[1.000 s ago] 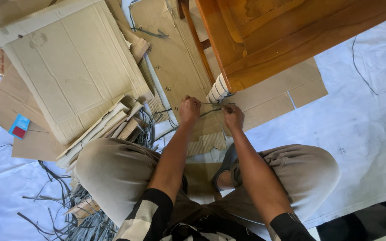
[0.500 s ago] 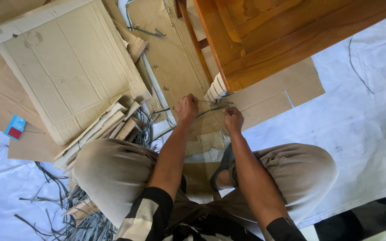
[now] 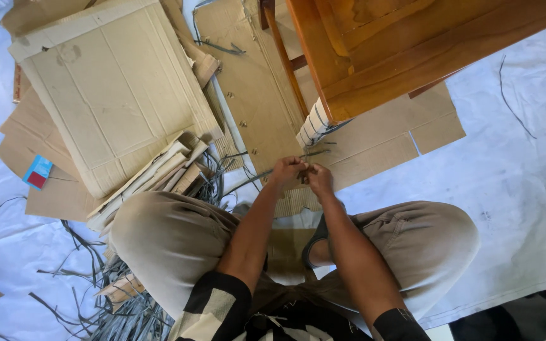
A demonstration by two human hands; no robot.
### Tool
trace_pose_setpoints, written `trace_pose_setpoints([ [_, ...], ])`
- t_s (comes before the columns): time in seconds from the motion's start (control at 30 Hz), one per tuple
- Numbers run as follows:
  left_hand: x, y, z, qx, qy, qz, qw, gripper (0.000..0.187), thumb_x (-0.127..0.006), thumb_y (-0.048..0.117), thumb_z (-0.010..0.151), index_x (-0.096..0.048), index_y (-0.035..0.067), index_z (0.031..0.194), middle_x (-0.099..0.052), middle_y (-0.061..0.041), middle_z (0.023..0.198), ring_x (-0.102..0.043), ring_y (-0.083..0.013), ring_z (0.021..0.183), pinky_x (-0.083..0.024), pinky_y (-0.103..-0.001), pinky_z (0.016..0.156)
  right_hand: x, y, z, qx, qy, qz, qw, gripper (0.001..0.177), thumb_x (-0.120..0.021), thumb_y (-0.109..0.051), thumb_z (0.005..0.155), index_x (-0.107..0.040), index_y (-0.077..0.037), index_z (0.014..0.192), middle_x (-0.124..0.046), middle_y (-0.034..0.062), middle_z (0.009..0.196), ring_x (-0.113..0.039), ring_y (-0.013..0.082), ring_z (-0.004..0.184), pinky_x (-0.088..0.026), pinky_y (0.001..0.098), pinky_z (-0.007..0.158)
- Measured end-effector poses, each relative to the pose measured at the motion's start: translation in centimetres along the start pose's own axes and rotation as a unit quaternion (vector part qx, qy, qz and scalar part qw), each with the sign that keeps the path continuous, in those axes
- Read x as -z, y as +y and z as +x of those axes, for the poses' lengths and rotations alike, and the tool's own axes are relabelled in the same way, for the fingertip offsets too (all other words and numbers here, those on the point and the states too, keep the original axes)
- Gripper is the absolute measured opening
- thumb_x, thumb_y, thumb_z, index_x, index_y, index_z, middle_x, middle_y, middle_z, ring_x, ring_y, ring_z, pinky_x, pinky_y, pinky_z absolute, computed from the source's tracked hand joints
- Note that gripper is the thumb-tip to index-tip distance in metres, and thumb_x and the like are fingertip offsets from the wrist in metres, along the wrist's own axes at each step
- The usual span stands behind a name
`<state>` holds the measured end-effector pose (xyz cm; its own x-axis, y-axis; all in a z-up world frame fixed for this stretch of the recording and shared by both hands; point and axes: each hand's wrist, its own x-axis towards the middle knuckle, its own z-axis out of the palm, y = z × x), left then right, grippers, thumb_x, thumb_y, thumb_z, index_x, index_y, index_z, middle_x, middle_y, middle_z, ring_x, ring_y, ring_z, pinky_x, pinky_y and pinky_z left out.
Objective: Wrapping wooden chair legs with protective foam and securing them with plastic strips.
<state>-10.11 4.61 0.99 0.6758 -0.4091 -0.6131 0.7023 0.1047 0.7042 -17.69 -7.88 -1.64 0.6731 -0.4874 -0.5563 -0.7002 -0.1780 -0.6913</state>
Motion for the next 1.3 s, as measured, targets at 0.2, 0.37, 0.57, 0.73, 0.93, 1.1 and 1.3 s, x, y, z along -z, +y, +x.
trace_pose_setpoints([
  [0.2,1.2,-1.4,1.5,-0.033,0.06,0.266,0.962,0.017,-0.088,0.025,0.076,-0.078,0.014,0.085,-0.074,-0.008,0.079,-0.071,-0.0211,0.078,-0.056,-0.036,0.066,1.0,-2.6,-1.9,-0.005,-0.04,0.048,0.998,0.019,-0.077,-0.03,0.092,-0.081,-0.012,0.095,-0.077,0.0132,0.076,-0.076,0.0233,0.066,-0.06,0.0355,0.064],
  [0.37,1.2,-1.3,1.6,-0.014,0.08,0.353,0.932,0.018,-0.087,0.037,0.078,-0.082,0.025,0.09,-0.079,-0.003,0.091,-0.074,-0.0285,0.098,-0.059,-0.04,0.083,2.0,-5.5,-2.6,0.012,0.08,-0.113,0.99,0.032,-0.069,-0.048,0.091,-0.078,-0.023,0.107,-0.078,0.0084,0.099,-0.072,0.0353,0.104,-0.056,0.0494,0.093],
  [0.57,0.4,0.8,-0.6,-0.007,0.074,0.359,0.93,0.024,-0.085,0.039,0.078,-0.083,0.027,0.099,-0.08,-0.003,0.097,-0.074,-0.0293,0.104,-0.059,-0.041,0.087,1.7,-6.7,-1.7,0.066,0.109,-0.109,0.986,0.03,-0.077,-0.047,0.087,-0.076,-0.027,0.109,-0.079,-0.0003,0.097,-0.073,0.0281,0.103,-0.056,0.046,0.094],
  [0.73,0.6,2.2,-2.4,-0.011,0.057,0.315,0.947,0.026,-0.081,0.039,0.081,-0.083,0.024,0.102,-0.079,-0.009,0.099,-0.073,-0.0334,0.103,-0.056,-0.046,0.086,2.1,-8.4,-2.8,0.17,0.16,-0.122,0.965,0.015,-0.074,-0.029,0.089,-0.078,-0.022,0.102,-0.077,0.0088,0.092,-0.074,0.0323,0.095,-0.058,0.0471,0.085],
  [0.93,1.0,3.7,-3.4,-0.036,0.052,0.314,0.947,0.021,-0.077,0.024,0.082,-0.083,0.018,0.101,-0.079,-0.008,0.087,-0.072,-0.018,0.072,-0.055,-0.033,0.075,3.9,-11.9,-5.0,0.274,0.106,-0.137,0.946,0.022,-0.063,-0.012,0.096,-0.079,-0.016,0.11,-0.074,0.0114,0.096,-0.072,0.0357,0.095,-0.058,0.0475,0.086],
  [1.1,1.5,4.2,-2.1,-0.091,0.105,0.312,0.94,0.025,-0.08,0.033,0.078,-0.083,0.017,0.097,-0.077,-0.015,0.09,-0.074,-0.0365,0.089,-0.057,-0.044,0.079,3.7,-11.4,-4.2,0.304,0.104,-0.215,0.922,0.022,-0.067,-0.016,0.095,-0.078,-0.018,0.113,-0.074,0.0125,0.098,-0.072,0.0353,0.096,-0.058,0.0462,0.088],
  [1.3,-0.4,5.0,-1.4,-0.044,0.138,-0.055,0.988,0.034,-0.056,0.03,0.104,-0.067,0.011,0.13,-0.068,-0.013,0.113,-0.071,-0.0261,0.1,-0.054,-0.038,0.086,3.2,-10.6,-3.6,0.288,0.128,-0.172,0.933,0.015,-0.068,-0.017,0.097,-0.078,-0.017,0.109,-0.073,0.0097,0.093,-0.072,0.033,0.09,-0.058,0.0455,0.082],
])
